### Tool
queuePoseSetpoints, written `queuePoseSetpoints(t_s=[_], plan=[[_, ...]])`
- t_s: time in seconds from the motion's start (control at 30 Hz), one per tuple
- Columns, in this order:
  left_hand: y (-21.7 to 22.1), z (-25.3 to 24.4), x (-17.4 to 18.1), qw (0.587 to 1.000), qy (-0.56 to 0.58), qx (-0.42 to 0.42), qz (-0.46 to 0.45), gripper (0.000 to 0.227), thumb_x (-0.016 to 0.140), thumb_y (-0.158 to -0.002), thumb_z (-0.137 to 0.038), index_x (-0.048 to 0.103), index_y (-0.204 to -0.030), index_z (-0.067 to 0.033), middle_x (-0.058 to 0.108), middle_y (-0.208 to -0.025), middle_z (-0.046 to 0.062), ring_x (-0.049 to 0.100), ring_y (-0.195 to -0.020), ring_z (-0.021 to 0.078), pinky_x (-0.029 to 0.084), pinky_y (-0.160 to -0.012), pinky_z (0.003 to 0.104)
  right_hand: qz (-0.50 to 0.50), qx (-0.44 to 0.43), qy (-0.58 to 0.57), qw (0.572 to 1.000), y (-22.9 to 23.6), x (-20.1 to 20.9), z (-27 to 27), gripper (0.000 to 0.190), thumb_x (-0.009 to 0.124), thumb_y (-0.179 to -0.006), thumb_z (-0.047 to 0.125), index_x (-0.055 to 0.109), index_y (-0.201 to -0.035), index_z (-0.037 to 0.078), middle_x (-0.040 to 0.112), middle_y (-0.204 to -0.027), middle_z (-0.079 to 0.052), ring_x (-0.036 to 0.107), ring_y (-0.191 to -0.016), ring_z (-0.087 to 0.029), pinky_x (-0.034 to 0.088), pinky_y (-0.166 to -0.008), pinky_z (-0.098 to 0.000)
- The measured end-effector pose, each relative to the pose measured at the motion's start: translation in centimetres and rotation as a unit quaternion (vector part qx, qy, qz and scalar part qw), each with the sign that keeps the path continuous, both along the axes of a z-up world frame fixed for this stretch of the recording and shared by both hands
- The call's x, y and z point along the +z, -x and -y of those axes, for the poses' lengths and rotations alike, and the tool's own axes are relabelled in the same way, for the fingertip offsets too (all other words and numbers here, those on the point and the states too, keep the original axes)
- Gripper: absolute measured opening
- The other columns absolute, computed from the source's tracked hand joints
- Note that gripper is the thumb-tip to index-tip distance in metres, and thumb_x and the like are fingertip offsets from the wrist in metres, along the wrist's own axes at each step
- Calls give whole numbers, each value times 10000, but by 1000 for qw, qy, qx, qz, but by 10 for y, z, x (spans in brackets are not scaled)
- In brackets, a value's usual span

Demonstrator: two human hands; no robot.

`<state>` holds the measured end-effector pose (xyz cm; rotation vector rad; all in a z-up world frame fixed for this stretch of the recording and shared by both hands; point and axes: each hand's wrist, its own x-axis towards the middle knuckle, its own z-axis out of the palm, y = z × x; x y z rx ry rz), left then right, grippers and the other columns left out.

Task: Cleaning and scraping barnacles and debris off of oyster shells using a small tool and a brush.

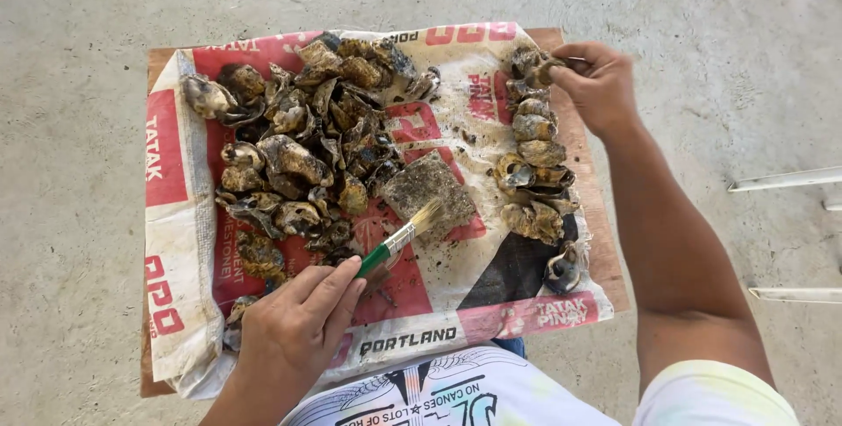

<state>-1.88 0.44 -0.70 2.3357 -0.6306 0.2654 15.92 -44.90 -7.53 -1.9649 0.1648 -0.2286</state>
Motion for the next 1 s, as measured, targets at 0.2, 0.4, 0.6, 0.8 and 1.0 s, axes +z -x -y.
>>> queuePoseSetpoints(t_s=[0.2,0.4,0.6,0.8,1.0], plan=[[-1,-3,-7,1000,-1,10,-6,262,746,-871,-178,751,-1104,-58,734,-868,80,704,-635,243,558,-537,369,38,55,179,982,-14,-47,14,235,773,-914,22,736,-1146,18,683,-1254,-131,680,-1073,-181,617,-906,-296],[-10,0,-6,1000,12,10,-8,243,735,-882,-160,743,-1098,-49,729,-876,80,704,-640,243,560,-545,364,5,24,139,990,4,-30,6,267,785,-922,73,744,-1185,67,689,-1245,-57,662,-915,-144,575,-789,-258],[-8,1,-10,1000,20,-1,-10,239,747,-888,-160,742,-1097,-43,728,-870,82,699,-628,236,556,-532,358,30,63,217,974,3,-17,-3,314,790,-921,35,719,-1225,8,665,-1250,-97,659,-937,-164,559,-792,-283],[-4,-9,-9,1000,28,5,-7,248,745,-891,-152,740,-1111,-38,715,-849,79,694,-623,221,561,-528,351,-105,19,177,978,-19,-26,15,243,730,-991,117,752,-1229,76,748,-1207,-145,688,-972,-154,601,-839,-292],[-4,-10,-10,1000,24,8,-17,256,749,-882,-155,741,-1109,-37,714,-839,87,690,-601,222,555,-511,358,-177,101,203,958,-5,38,-23,450,797,-830,79,682,-1264,77,665,-1209,-95,659,-979,-202,592,-801,-338]])
